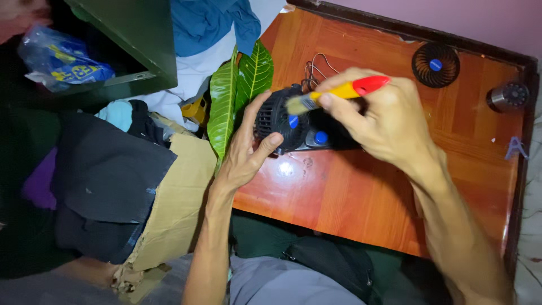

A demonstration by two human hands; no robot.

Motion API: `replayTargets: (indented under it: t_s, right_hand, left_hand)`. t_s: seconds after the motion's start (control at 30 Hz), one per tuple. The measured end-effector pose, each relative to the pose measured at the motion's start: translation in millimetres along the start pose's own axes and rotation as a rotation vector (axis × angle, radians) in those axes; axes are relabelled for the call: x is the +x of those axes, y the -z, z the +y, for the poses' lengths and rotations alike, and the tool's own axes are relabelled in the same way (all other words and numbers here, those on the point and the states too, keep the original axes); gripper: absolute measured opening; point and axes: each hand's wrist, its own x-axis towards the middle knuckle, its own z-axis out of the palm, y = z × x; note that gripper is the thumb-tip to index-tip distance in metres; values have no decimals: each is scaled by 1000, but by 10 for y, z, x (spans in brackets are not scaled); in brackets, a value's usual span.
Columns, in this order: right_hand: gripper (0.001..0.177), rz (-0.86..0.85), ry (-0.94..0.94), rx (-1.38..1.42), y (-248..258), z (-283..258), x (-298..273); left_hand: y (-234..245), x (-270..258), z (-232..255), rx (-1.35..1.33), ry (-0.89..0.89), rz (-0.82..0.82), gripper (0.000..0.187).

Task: The person disassembles a dual-head desk fan, removes the front grilles, and uses a screwdriver to loosen screws on the fan housing. They then use a brush to clean the fan blades and housing, and reassemble the fan.

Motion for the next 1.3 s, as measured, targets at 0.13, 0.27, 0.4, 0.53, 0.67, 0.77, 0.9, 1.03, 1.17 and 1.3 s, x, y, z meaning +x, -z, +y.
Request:
replayTargets:
  t_s: [0.13,0.27,0.4,0.53,0.67,0.77,0.9,1.03,1.17,1.3]
  right_hand:
    - [16,-134,21,-15,20,150,259]
    - [22,-46,-75,-97,108,193,391]
    - [23,-130,45,-5,-28,196,412]
    - [25,-115,-59,-96,9,246,377]
    - [24,-104,-74,182,-73,249,264]
    - [18,-171,-267,-147,-61,255,234]
    - [15,-88,-120,269,-38,216,186]
    - [12,-122,-157,140,-49,157,180]
    - [13,-29,-141,102,-22,109,190]
    - [14,-118,-183,157,-52,131,180]
  left_hand:
    - [2,28,-18,63,-18,13,85]
    - [2,-4,-4,85,-18,19,86]
    - [-23,14,39,93,-21,31,86]
    - [-52,-9,68,18,66,41,99]
    - [-97,-16,28,182,-35,87,100]
    - [-99,-22,25,186,-33,99,99]
    - [-125,-15,37,209,-61,114,98]
    - [-119,-16,81,204,-34,106,100]
    - [-117,-28,113,238,-39,113,100]
    - [-127,-23,162,291,-64,125,100]
